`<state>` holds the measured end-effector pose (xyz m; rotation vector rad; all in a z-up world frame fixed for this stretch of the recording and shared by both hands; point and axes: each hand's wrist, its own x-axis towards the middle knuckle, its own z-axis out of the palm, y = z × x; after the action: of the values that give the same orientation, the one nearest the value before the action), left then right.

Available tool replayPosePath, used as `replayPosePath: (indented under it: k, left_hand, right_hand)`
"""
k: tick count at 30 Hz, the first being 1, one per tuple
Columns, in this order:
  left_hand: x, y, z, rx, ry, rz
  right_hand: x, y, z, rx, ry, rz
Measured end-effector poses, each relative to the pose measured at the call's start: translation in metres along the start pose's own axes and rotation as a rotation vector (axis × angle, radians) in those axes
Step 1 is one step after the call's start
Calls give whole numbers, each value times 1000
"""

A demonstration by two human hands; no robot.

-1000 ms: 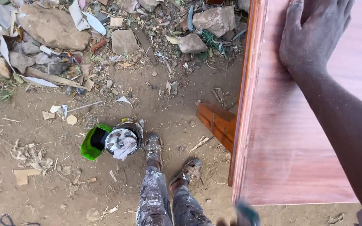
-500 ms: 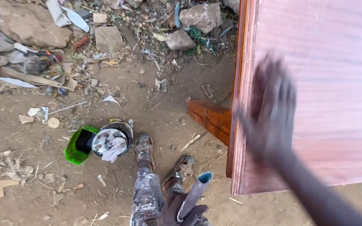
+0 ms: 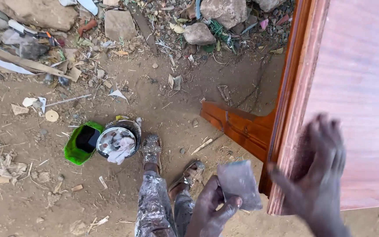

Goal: Sanding the corners and edges of a wooden table top using sandpaper to smooth the surface.

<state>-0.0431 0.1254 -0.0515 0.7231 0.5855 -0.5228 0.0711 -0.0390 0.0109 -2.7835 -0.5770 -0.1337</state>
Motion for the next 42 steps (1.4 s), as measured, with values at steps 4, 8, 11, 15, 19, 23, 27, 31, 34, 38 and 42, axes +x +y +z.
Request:
replayPosePath:
  k: [4,8,11,15,19,23,27,31,34,38,42]
  left_hand:
    - [16,-35,-8,-251,-111,167]
    - [11,-6,12,-3,-35,11]
    - [14,-2,37,-85,35,-111]
    - [15,-5,59,48,88,-87]
    - [23,-23,60,36,186,-38]
    - [24,-44,53,-246,84,60]
    - [21,-48,54,-306,149,-6]
    - [15,-41,56,-189,223,31]
    - [10,-30,59,-55,181,142]
    - [12,-39,60,307,374,107]
    - [23,-33,72,299,319,335]
  right_hand:
    - [65,29,8,23,29,-81]
    - [116,35,8,66,91,-190]
    - [131,35,6,120,116,-246]
    - [129,39,7,156,119,-230]
    - [132,43,8,152,146,-287]
    - [129,45,7,136,143,-227]
    - [130,44,6,128,137,-233]
    - [130,47,6,132,138,-217]
    - [129,48,6,131,138,-220]
    - [131,47,6,126,154,-232]
    - [131,44,8,110,160,-234]
